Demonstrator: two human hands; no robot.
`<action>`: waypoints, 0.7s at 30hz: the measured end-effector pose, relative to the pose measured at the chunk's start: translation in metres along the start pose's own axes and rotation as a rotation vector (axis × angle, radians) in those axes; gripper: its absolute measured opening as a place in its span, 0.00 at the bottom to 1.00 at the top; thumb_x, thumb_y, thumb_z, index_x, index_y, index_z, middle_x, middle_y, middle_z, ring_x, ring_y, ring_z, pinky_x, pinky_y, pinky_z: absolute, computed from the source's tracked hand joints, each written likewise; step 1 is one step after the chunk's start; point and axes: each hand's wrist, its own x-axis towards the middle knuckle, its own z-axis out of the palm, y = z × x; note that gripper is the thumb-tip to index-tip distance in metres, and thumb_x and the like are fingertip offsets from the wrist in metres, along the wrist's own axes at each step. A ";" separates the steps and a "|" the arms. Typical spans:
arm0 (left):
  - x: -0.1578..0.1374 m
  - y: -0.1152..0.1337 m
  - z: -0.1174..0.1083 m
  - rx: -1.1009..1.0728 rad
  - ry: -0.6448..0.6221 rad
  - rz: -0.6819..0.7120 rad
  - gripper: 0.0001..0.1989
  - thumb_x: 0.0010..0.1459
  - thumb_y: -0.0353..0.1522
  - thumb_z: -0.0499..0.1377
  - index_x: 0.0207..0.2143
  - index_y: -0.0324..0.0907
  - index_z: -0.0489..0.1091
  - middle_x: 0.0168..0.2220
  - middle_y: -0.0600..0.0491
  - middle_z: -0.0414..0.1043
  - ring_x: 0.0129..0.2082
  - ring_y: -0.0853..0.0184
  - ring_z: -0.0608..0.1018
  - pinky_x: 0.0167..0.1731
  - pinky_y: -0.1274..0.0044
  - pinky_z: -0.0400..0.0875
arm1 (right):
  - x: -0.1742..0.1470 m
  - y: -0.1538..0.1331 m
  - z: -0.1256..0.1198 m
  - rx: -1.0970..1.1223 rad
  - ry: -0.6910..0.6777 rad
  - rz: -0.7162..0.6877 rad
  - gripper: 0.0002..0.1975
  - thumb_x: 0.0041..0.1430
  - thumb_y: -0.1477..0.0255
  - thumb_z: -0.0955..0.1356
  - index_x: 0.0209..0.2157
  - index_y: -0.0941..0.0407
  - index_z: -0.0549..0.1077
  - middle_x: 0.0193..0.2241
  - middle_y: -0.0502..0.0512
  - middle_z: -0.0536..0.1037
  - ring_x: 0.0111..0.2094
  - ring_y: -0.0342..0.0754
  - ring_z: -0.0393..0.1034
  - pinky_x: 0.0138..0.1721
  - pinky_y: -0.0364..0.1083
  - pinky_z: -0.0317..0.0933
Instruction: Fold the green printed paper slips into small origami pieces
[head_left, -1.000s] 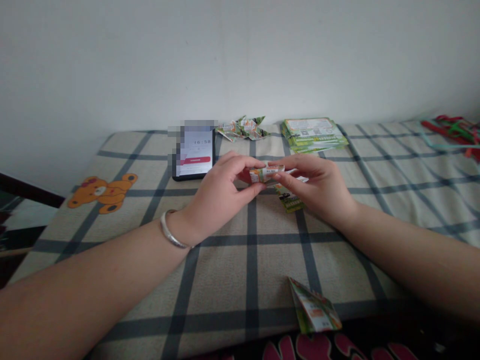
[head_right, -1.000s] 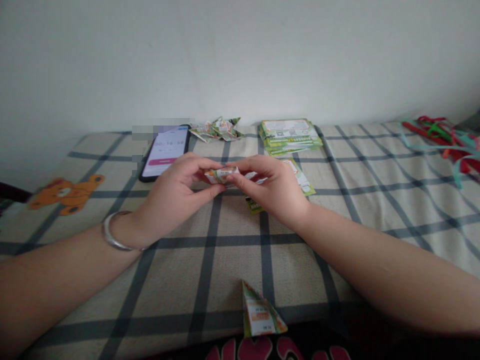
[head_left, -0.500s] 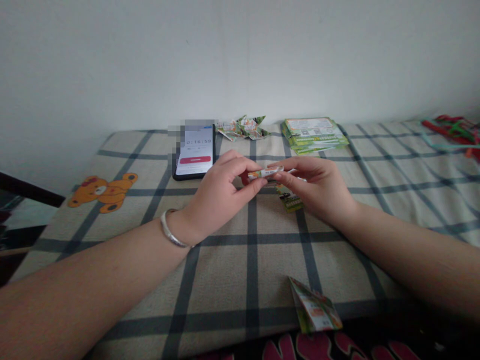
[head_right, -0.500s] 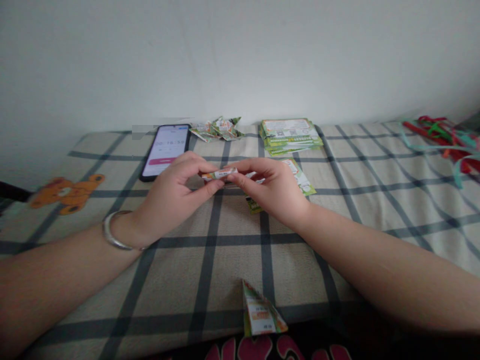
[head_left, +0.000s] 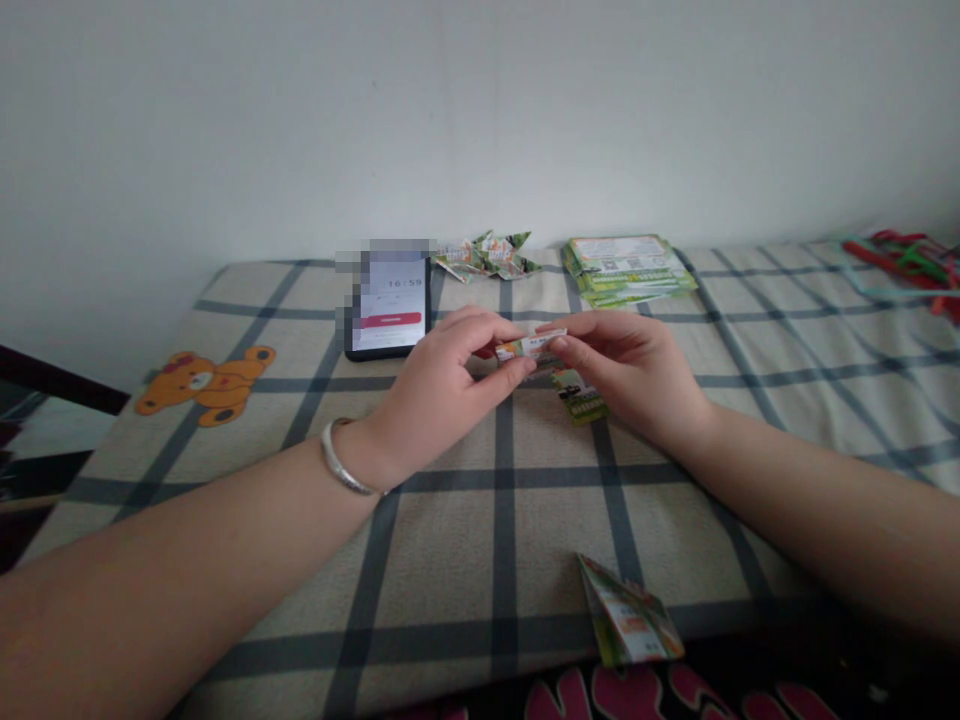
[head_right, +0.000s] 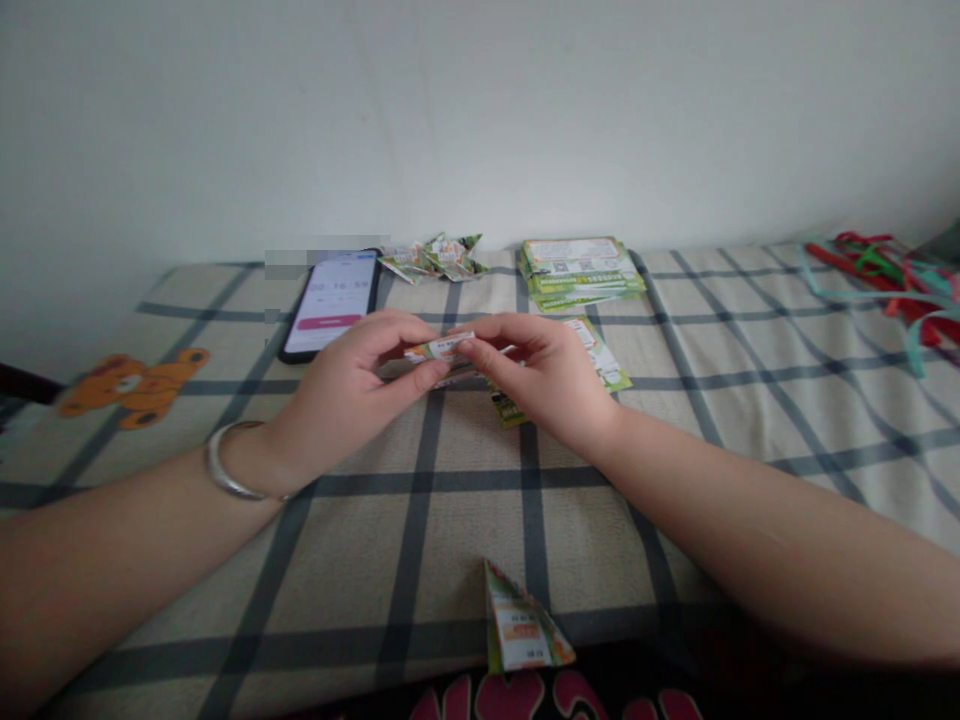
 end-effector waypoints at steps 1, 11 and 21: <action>0.000 0.000 0.000 -0.032 -0.018 -0.034 0.07 0.61 0.33 0.61 0.41 0.40 0.73 0.39 0.53 0.74 0.40 0.68 0.76 0.41 0.77 0.70 | 0.000 0.001 0.000 0.013 0.001 -0.002 0.07 0.59 0.67 0.71 0.36 0.54 0.79 0.35 0.51 0.83 0.37 0.45 0.77 0.40 0.45 0.71; 0.002 -0.007 0.004 -0.264 -0.033 -0.259 0.09 0.60 0.37 0.59 0.38 0.40 0.69 0.33 0.54 0.74 0.32 0.69 0.76 0.31 0.78 0.72 | -0.001 0.016 -0.001 0.066 -0.062 0.058 0.17 0.58 0.66 0.71 0.47 0.51 0.67 0.42 0.52 0.78 0.36 0.44 0.76 0.37 0.44 0.74; 0.004 -0.007 0.004 -0.334 -0.038 -0.345 0.10 0.58 0.29 0.60 0.42 0.40 0.66 0.32 0.55 0.76 0.31 0.71 0.79 0.30 0.80 0.73 | 0.000 0.007 -0.012 -0.424 -0.214 -0.317 0.12 0.56 0.71 0.73 0.43 0.52 0.76 0.50 0.58 0.74 0.49 0.50 0.72 0.44 0.48 0.71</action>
